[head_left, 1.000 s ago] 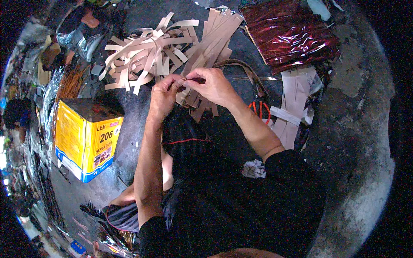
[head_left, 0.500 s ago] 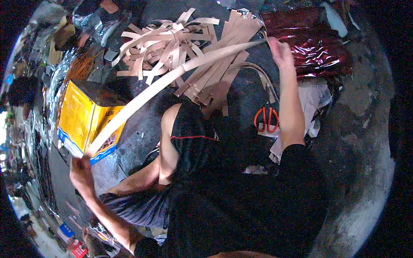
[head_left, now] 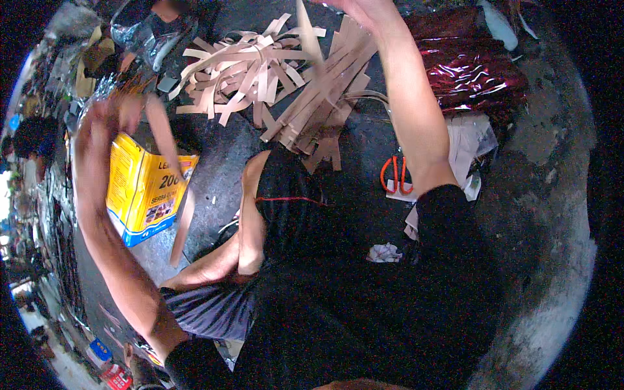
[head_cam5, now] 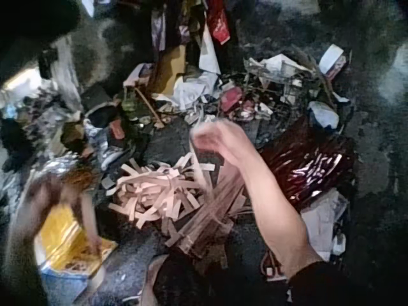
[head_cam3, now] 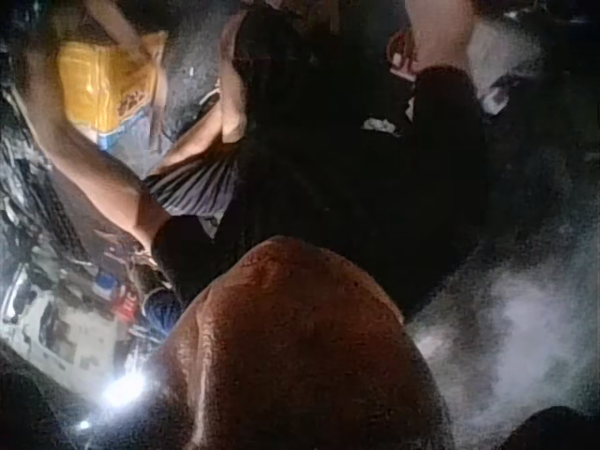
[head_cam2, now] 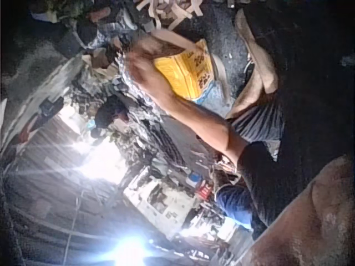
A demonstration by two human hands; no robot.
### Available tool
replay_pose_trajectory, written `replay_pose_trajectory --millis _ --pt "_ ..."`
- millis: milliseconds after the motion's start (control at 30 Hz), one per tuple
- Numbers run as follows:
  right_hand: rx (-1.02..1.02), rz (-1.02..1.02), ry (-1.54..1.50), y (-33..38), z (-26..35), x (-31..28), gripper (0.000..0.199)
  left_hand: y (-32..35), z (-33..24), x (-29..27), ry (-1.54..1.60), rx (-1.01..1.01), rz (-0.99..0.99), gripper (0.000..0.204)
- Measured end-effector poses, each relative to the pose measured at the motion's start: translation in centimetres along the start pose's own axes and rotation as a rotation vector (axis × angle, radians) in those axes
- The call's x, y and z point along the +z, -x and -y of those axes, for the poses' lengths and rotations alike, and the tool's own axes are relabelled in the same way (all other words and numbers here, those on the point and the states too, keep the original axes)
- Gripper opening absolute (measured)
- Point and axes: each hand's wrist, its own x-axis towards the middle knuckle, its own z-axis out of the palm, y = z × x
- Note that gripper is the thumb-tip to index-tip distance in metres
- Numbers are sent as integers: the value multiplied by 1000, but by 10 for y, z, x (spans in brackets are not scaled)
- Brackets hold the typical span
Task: The person uses red-handled scissors to cut a long strip of light brown material into smaller pieces. The cut pieces are gathered and stacked on the floor beside a yellow box.
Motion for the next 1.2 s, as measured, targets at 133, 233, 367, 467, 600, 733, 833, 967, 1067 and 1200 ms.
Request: replay_pose_trajectory --millis 133,233,367,467,600,733,833,967,1067,1200 --pt "-74 -84 -171 -58 8 37 37 -100 -17 30 403 257 -46 32" --pt "-179 -42 -179 -54 -33 38 35 -148 58 39 -101 403 -47 26" --pt "82 -272 1187 40 -119 10 33 -89 155 89 -160 387 53 22" --pt "403 177 1434 111 -194 -9 29 -15 152 136 288 117 158 23" --pt "-82 234 1590 164 -239 -1 19 30 131 193 282 -113 394 29" --pt "135 316 1360 140 -199 15 14 30 130 236 237 -49 430 28" --pt "165 351 1247 122 -173 16 8 20 121 263 179 -42 361 26" --pt "108 316 1229 116 -148 17 9 3 90 269 336 -78 492 24" --pt "119 268 1216 121 -137 18 13 2 68 270 281 -81 474 19" --pt "-15 -12 1202 137 -120 52 21 2 68 273 564 -146 519 14"
